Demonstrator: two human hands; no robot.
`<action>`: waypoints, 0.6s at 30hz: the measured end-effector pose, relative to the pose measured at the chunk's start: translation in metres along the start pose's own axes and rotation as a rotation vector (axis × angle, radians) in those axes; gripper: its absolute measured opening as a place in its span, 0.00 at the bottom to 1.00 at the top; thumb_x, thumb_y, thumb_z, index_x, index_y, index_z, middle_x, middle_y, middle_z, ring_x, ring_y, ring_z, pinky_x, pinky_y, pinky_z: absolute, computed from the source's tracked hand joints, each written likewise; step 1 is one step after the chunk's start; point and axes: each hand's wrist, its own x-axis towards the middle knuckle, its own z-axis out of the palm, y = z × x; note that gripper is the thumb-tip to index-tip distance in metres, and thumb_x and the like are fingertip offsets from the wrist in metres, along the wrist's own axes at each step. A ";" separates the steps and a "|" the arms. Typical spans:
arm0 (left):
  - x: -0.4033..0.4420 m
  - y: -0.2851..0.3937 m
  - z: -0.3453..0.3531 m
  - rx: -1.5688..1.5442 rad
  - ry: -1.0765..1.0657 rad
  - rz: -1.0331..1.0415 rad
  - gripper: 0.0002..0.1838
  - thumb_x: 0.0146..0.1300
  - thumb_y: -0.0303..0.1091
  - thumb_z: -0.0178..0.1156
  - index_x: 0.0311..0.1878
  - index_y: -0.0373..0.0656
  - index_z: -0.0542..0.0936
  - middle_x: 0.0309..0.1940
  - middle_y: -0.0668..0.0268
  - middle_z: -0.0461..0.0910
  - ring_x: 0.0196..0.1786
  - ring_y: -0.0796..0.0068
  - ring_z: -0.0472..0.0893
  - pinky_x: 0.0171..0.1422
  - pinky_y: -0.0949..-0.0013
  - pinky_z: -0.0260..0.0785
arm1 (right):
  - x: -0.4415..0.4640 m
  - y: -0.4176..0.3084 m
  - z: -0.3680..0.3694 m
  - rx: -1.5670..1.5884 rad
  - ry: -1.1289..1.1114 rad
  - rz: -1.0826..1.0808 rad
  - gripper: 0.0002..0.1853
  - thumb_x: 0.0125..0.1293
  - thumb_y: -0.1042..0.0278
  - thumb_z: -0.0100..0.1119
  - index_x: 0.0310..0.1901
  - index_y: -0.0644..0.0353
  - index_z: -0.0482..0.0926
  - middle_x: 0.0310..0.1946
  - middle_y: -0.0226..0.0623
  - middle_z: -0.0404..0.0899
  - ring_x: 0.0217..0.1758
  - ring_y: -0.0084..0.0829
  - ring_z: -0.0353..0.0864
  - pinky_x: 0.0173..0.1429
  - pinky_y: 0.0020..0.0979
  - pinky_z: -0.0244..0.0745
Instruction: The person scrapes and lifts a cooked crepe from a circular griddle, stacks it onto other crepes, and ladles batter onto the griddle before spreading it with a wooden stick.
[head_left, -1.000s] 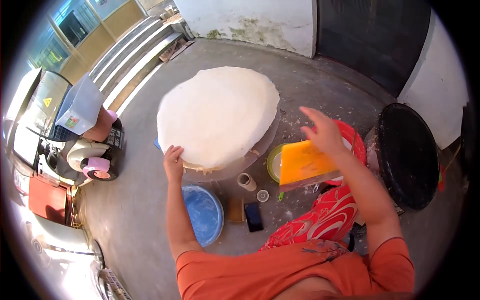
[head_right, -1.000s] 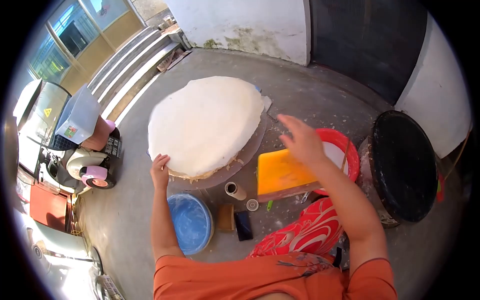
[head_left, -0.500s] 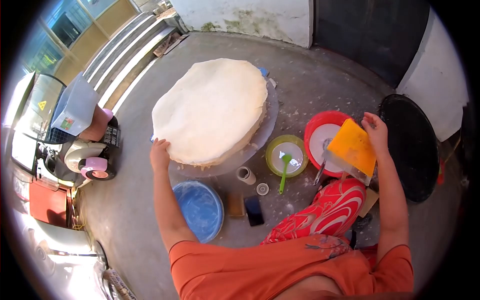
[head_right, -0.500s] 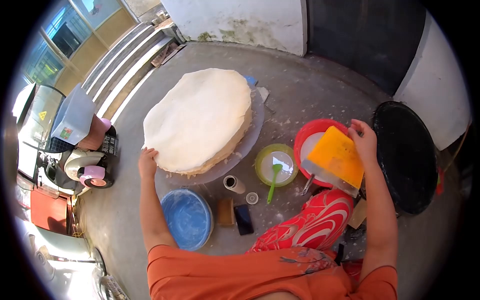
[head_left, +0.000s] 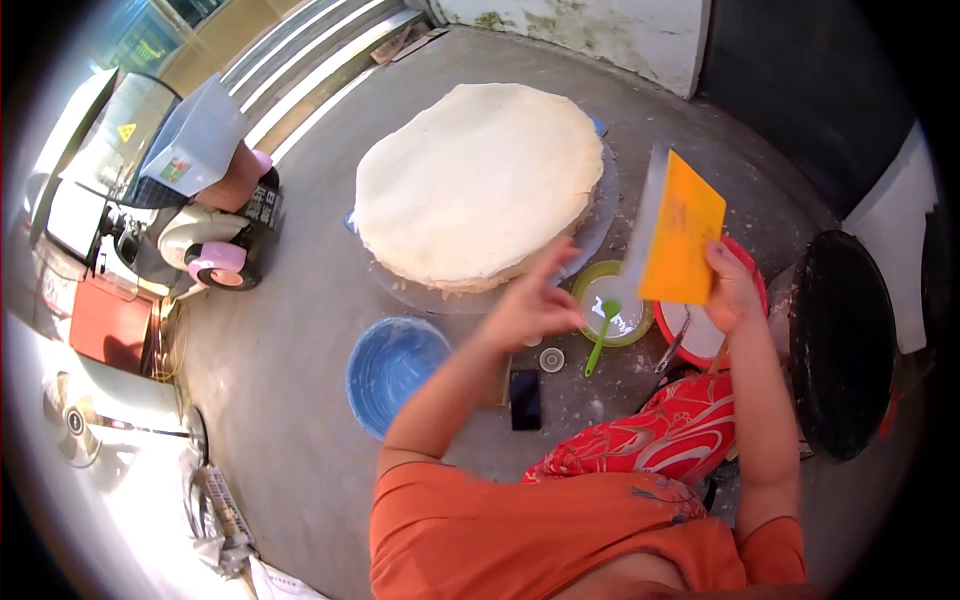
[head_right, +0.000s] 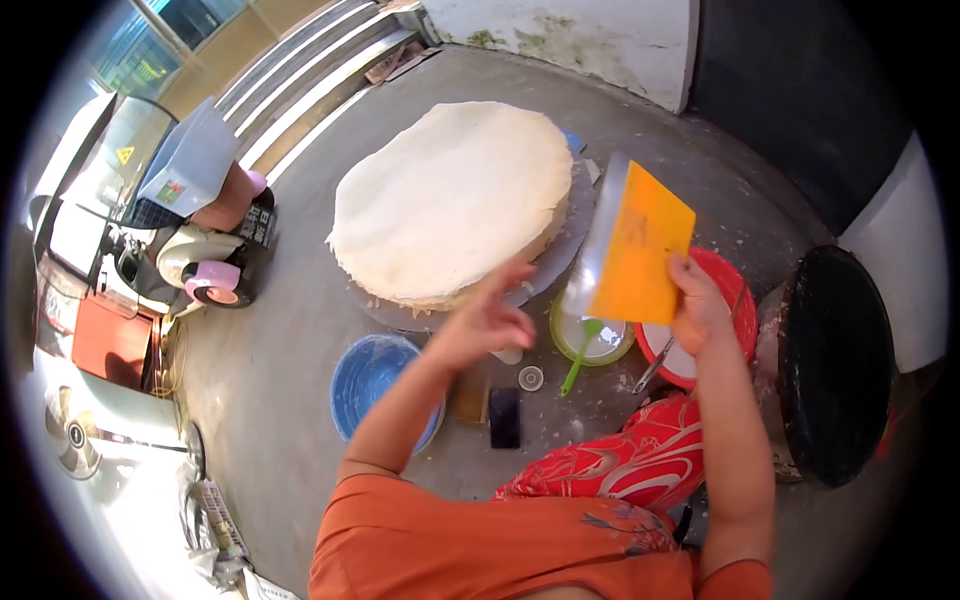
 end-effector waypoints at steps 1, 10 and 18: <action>0.001 -0.008 0.033 -0.221 -0.025 0.064 0.37 0.51 0.24 0.63 0.65 0.45 0.58 0.31 0.64 0.78 0.28 0.79 0.76 0.33 0.77 0.69 | 0.001 0.008 0.021 0.068 -0.014 -0.015 0.18 0.66 0.63 0.49 0.55 0.59 0.67 0.52 0.33 0.72 0.53 0.29 0.72 0.59 0.32 0.65; 0.038 -0.008 -0.045 -0.558 0.806 0.060 0.12 0.61 0.31 0.56 0.43 0.32 0.71 0.23 0.62 0.74 0.19 0.74 0.73 0.22 0.78 0.66 | -0.018 0.010 0.036 -0.394 0.042 -0.027 0.20 0.65 0.62 0.51 0.56 0.60 0.65 0.47 0.35 0.73 0.50 0.27 0.73 0.51 0.26 0.68; 0.017 -0.031 -0.178 -0.728 1.187 0.045 0.13 0.62 0.27 0.52 0.47 0.30 0.66 0.30 0.56 0.73 0.27 0.68 0.76 0.27 0.75 0.72 | -0.055 -0.015 -0.055 -0.415 0.323 -0.027 0.18 0.67 0.60 0.47 0.56 0.56 0.67 0.39 0.30 0.75 0.40 0.21 0.73 0.46 0.22 0.67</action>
